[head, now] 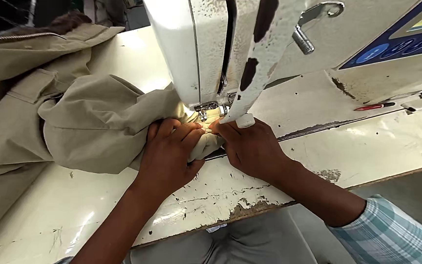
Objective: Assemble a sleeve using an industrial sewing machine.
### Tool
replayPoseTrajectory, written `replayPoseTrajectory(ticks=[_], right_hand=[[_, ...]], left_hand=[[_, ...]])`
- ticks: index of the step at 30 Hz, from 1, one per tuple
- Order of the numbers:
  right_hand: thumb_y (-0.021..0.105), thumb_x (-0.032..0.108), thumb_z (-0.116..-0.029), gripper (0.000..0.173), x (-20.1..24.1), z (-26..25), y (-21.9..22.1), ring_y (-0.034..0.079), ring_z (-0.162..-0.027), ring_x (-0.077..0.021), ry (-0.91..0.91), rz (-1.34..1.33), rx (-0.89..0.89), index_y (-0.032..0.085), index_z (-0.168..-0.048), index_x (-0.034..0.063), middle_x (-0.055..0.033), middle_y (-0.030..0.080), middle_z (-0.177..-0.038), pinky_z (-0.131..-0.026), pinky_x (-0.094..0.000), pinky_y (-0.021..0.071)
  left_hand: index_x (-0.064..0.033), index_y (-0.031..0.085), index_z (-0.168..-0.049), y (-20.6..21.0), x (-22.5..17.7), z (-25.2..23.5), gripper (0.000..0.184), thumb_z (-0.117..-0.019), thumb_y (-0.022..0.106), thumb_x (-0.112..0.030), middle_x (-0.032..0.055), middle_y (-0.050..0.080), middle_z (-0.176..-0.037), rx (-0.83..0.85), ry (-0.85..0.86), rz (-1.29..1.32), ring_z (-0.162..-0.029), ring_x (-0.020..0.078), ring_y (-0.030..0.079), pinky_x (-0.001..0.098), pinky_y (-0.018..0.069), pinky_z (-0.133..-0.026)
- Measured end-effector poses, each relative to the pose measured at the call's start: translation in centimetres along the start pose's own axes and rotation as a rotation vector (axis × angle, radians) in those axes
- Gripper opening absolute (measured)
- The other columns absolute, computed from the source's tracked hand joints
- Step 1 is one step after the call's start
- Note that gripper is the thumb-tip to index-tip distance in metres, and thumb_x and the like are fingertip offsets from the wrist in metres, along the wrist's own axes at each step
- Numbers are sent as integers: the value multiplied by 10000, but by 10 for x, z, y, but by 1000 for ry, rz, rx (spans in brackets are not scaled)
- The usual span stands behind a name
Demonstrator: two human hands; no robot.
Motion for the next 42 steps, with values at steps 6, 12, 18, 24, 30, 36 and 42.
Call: replayPoseTrajectory(ticks=[6, 12, 18, 24, 30, 36, 42], right_hand=[[499, 68, -868, 304, -2, -1, 0, 690, -977, -227, 12, -13, -18, 743, -1044, 114, -56, 734, -998, -786, -354, 546], [521, 77, -880, 282, -3, -1, -1, 695, -985, -206, 19, -25, -26, 748, -1042, 119, -41, 733, -996, -841, -348, 558], [502, 91, -886, 290, -3, -2, 0, 689, -998, -211, 11, -19, -37, 745, -1044, 111, -48, 725, -1002, -859, -358, 553], [497, 103, -897, 294, -4, -1, 1, 700, -1039, -222, 25, -15, -44, 748, -1048, 120, -60, 741, -1019, -892, -364, 556], [497, 115, -901, 293, -6, -1, 3, 700, -1062, -226, 40, -19, -36, 745, -1057, 112, -67, 744, -1050, -949, -381, 543], [476, 120, -908, 320, -6, -1, 4, 687, -1082, -210, 28, -26, -16, 734, -1098, 109, -58, 737, -1076, -1009, -390, 507], [439, 132, -901, 324, -13, 0, -1, 684, -1050, -187, 29, -116, -25, 726, -1048, 100, -46, 732, -1047, -933, -384, 527]], left_hand=[[-231, 764, -1186, -1, 0, -2, 427, -831, 617, -420, -44, 714, -1233, -17, -13, -9, -1100, 247, 602, 492, 409, -876], [-240, 773, -1146, 0, 0, -4, 408, -809, 619, -410, -51, 723, -1210, -45, -38, -27, -1094, 247, 611, 493, 410, -887], [-237, 775, -1126, 0, 1, -3, 395, -809, 625, -419, -54, 730, -1185, -69, -44, -36, -1091, 240, 614, 484, 411, -885], [-229, 773, -1107, -2, 0, -5, 380, -802, 640, -412, -45, 732, -1160, -74, -45, -27, -1096, 245, 613, 481, 420, -880], [-218, 772, -1107, -1, 2, -7, 395, -798, 643, -427, -30, 731, -1156, -76, -46, -28, -1107, 268, 613, 497, 433, -880], [-212, 777, -1102, -1, 2, -9, 388, -803, 655, -427, -23, 735, -1101, -90, -35, -42, -1038, 260, 617, 475, 429, -857], [-200, 782, -1071, -2, 1, -9, 382, -784, 654, -417, -9, 728, -1044, -112, -38, -33, -1012, 265, 610, 479, 420, -852]])
Point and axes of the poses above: each hand's wrist, its own z-axis away from the middle knuckle, its own y-axis out of the palm, x = y × z, the point moved 7 cm from there along -z, towards the middle knuckle
